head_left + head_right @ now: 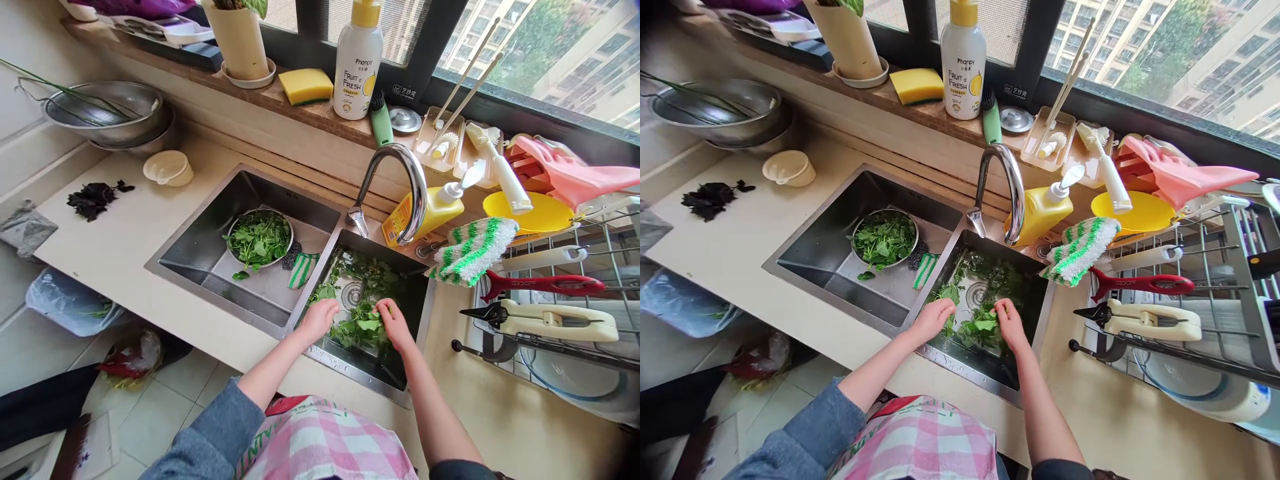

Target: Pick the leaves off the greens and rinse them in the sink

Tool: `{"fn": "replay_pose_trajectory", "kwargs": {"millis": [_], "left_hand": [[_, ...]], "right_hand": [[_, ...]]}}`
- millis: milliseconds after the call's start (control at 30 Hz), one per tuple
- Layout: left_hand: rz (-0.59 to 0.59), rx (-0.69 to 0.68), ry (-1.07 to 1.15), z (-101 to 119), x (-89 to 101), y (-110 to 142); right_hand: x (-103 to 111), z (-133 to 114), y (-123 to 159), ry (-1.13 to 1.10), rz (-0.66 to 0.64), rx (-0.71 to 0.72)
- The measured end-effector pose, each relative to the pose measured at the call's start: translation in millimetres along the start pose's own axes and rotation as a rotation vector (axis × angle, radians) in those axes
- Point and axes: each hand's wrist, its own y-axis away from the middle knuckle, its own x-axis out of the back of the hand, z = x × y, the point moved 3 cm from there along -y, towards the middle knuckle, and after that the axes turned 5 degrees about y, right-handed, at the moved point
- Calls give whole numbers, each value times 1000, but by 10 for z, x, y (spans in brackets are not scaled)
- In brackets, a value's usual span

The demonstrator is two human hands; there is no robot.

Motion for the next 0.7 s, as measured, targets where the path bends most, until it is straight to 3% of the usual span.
{"fn": "replay_pose_trajectory", "kwargs": {"millis": [100,200,267,333,533,700], "left_hand": [[71,71,-40,-54,28,-140],[43,122,-66,-122,-118,-270],[-22,196,-64,-197,-261,-326],[-98,270,-79,-290,-382,-344],[-225,357,-122,-521,-556,-257],[-287,345,29,-575,-737,-211]], "right_hand": [[72,97,-46,328,-90,10],[-163,316,18,819,-350,-56],[-319,448,38,1018,-451,-112],[-380,509,-7,1080,-448,-134],[-277,488,-176,1149,-328,-48],[-505,558,-105,1190,-354,-54]]}}
